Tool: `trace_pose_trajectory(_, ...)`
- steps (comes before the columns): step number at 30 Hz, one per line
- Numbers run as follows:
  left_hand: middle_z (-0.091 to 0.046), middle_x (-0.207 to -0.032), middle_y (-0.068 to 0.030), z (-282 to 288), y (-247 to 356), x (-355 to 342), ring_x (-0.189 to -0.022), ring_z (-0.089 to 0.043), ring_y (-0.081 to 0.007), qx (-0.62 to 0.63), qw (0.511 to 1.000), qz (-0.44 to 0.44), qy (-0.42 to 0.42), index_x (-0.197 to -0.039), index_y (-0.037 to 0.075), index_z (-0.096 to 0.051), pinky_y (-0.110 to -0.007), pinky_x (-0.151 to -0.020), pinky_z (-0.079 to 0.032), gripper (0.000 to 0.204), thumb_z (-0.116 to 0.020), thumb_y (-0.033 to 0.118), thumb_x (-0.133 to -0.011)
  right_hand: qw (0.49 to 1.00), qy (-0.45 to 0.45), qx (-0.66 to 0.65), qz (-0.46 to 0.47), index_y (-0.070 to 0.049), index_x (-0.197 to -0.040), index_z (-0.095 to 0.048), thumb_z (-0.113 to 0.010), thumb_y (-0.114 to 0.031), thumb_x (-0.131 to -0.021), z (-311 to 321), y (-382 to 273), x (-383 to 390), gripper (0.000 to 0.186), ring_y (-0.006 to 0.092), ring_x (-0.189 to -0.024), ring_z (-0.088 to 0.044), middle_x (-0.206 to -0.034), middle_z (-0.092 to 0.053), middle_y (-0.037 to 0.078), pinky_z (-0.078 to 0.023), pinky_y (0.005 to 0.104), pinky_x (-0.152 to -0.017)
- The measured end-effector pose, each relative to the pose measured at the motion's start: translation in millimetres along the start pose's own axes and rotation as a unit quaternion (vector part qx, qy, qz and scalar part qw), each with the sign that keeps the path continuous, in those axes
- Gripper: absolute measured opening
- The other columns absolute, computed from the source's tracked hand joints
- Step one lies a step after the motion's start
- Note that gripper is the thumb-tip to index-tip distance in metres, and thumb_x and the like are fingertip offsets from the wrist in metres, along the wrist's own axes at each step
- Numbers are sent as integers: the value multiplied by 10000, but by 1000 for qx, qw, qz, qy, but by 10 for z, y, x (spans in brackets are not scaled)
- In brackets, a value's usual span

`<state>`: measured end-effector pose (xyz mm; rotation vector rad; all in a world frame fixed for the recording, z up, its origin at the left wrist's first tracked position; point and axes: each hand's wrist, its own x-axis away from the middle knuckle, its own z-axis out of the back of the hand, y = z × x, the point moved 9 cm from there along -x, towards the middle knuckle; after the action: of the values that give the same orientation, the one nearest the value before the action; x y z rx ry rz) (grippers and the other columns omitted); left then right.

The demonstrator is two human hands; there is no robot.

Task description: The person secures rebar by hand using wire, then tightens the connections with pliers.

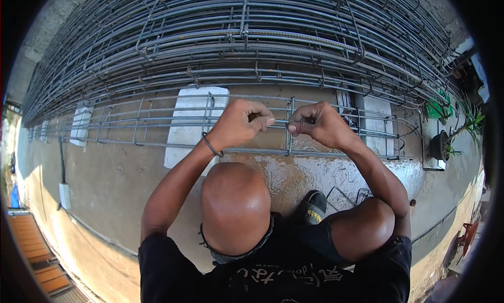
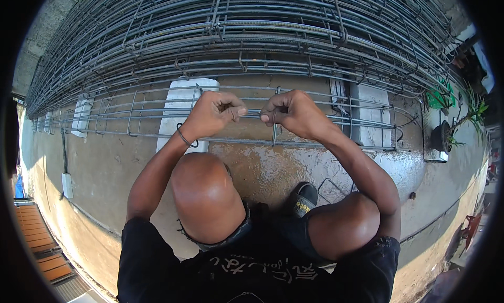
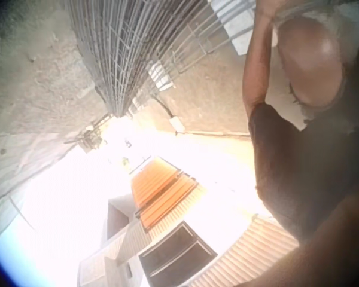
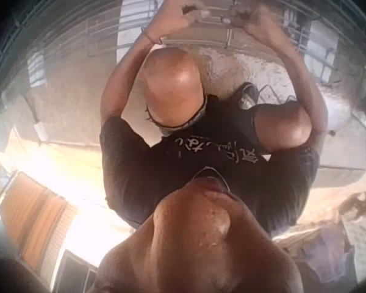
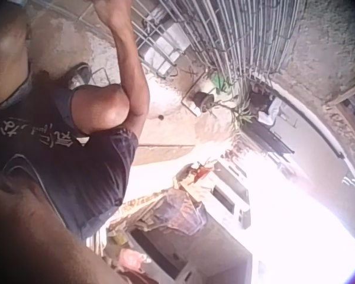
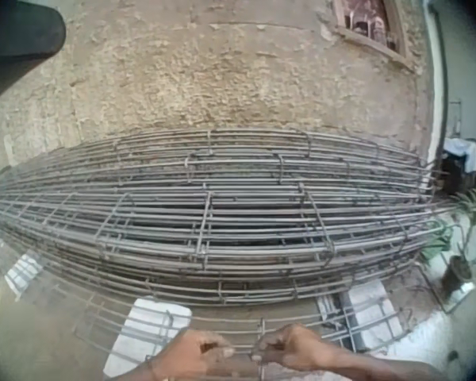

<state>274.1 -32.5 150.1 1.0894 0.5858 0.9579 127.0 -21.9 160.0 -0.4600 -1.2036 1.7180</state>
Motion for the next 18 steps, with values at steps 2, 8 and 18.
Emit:
trace_pose_trajectory(2, -621, -686, -33, 38, 46, -13, -626, -561, -86, 60, 998, -8, 5, -859, -12, -678, -232, -545, -439, 166, -671, 153, -856, 999, 17, -26, 11, 12, -903, -685, -677, -75, -814, 51, -15, 63, 125, 136, -708, -593, -770, -668, 122, -473, 304, -674)
trace_pose_trajectory(8, -636, -678, -36, 110, 63, 5, -578, -550, -62, 148, 988, 19, 34, -933, -5, -688, -201, -499, -429, 205, -657, 189, -874, 994, 75, -23, 80, 15, -955, -667, -643, -65, -842, 88, -111, 94, 140, 138, -689, -591, -780, -673, 93, -482, 299, -661)
trace_pose_trajectory(18, -639, -698, -64, 21, 96, 70, -624, -576, -95, -26, 997, -60, 44, -927, -13, -690, -246, -556, -456, 201, -683, 172, -852, 992, 98, -33, 67, 15, -947, -646, -614, -84, -854, -10, -21, 8, 140, 214, -655, -619, -770, -668, 133, -488, 331, -619)
